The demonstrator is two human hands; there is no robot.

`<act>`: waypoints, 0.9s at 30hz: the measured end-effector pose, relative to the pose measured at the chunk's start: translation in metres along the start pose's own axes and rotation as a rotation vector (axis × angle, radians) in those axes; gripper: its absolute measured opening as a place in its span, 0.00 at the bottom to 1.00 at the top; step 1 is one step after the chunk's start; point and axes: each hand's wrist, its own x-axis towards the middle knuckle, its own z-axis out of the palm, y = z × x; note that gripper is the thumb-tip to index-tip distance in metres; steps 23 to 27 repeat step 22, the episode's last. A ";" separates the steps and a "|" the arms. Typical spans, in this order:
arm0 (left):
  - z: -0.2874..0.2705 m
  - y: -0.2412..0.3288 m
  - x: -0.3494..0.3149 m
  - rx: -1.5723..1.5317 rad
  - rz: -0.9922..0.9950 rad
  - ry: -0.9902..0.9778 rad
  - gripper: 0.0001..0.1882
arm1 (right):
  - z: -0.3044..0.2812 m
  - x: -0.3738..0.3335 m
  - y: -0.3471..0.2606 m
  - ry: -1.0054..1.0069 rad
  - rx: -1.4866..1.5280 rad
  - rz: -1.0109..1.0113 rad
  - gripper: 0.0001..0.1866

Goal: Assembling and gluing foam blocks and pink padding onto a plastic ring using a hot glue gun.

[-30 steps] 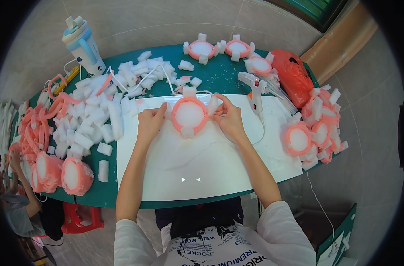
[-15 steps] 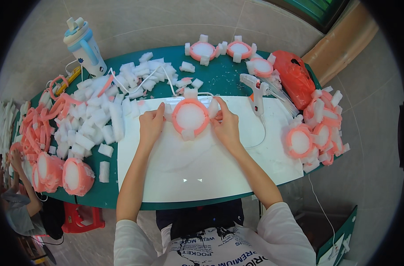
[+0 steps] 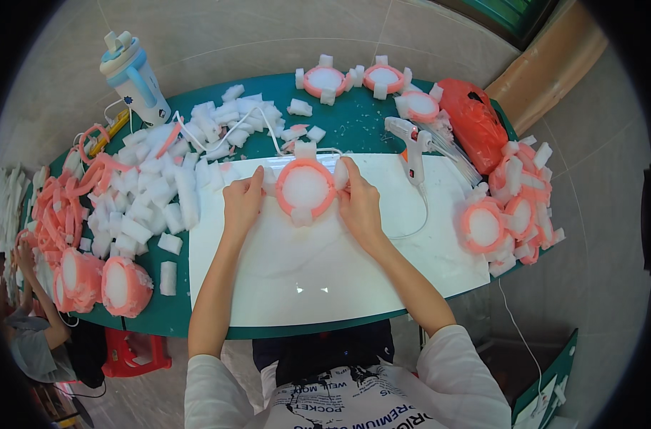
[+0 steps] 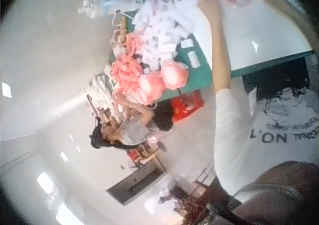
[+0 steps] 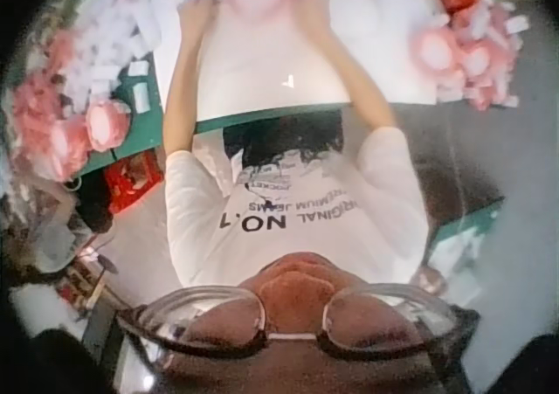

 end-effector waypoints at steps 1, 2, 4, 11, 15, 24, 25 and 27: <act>0.000 0.000 0.000 -0.005 0.000 -0.006 0.29 | -0.001 0.000 0.000 -0.003 -0.013 -0.016 0.32; 0.001 0.001 0.000 -0.006 0.002 -0.006 0.29 | -0.001 0.000 0.001 -0.002 -0.013 -0.017 0.32; 0.001 0.001 -0.001 -0.006 0.003 0.002 0.29 | -0.001 0.001 0.002 -0.031 -0.008 0.007 0.34; 0.000 -0.001 -0.001 -0.019 -0.016 0.002 0.30 | 0.000 -0.007 -0.015 -0.027 0.052 0.040 0.36; 0.002 -0.005 0.002 -0.028 -0.015 -0.008 0.29 | 0.003 -0.008 -0.011 0.017 0.107 0.010 0.36; 0.001 -0.003 0.001 -0.034 -0.028 -0.019 0.30 | 0.004 -0.008 -0.013 0.008 0.097 0.017 0.36; 0.001 -0.003 0.001 -0.034 -0.028 -0.019 0.30 | 0.004 -0.008 -0.013 0.008 0.097 0.017 0.36; 0.001 -0.003 0.001 -0.034 -0.028 -0.019 0.30 | 0.004 -0.008 -0.013 0.008 0.097 0.017 0.36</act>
